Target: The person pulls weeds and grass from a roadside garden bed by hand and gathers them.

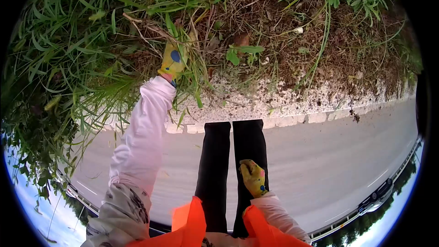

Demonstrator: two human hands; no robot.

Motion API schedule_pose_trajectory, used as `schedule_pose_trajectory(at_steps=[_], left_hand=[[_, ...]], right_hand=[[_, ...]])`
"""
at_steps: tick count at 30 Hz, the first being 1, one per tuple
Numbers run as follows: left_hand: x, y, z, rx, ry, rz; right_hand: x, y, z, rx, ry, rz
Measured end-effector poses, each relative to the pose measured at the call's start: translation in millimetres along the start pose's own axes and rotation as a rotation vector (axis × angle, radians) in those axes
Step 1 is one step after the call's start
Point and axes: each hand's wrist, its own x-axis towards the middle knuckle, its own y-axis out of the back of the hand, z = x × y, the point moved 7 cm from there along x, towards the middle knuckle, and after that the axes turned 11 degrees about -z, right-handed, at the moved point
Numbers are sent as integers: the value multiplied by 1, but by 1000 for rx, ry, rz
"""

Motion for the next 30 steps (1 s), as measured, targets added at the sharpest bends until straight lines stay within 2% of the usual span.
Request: schedule_pose_trajectory(at_steps=[5, 7, 8, 9, 11, 12, 13, 15, 16, 17, 18, 19, 20, 23, 26, 27, 28, 30], left_hand=[[-6, 1, 45, 59, -113, 97], [-8, -3, 43, -958, -41, 190], [-19, -5, 60, -831, -55, 410], [-17, -6, 77, -803, -139, 160], [-30, 6, 113, -260, -97, 144], [-46, 19, 129, 247, 32, 371], [-53, 14, 150, 256, -105, 469], [-76, 50, 136, -111, 0, 525], [-85, 26, 159, -314, -14, 605], [-92, 33, 165, -300, -21, 608], [-94, 36, 168, -233, 3, 474], [-97, 34, 173, -198, 13, 407], [-100, 32, 178, -162, 20, 340], [-113, 15, 171, -293, 155, 442], [-124, -3, 176, 152, 216, 473], [-129, 4, 156, -166, 117, 491], [-131, -2, 158, -170, 112, 494], [-131, -20, 171, 480, 172, 427]], right_hand=[[-9, -9, -25, -240, 187, -9], [-14, -3, -19, -197, 150, -33], [-12, 1, -11, -125, 103, -49], [-12, 5, 0, -46, 28, -46], [-10, 11, -3, 5, 20, -58], [-9, 14, -3, 57, -3, -71], [-8, 13, -3, 33, 13, -73], [-9, 12, -10, 49, 1, -49], [-8, 9, -16, 58, -16, -33], [-9, 9, -50, 88, -32, -55], [-5, 9, -81, -27, 207, -8], [0, 8, -117, 64, 265, -37], [4, 13, -160, 84, 419, 21], [-3, 41, -303, -353, 924, 331], [4, 46, -371, -429, 1077, 357], [-1, 45, -391, -456, 1147, 339], [-3, 42, -403, -461, 1151, 336], [-14, 20, -425, -744, 1231, 405]])
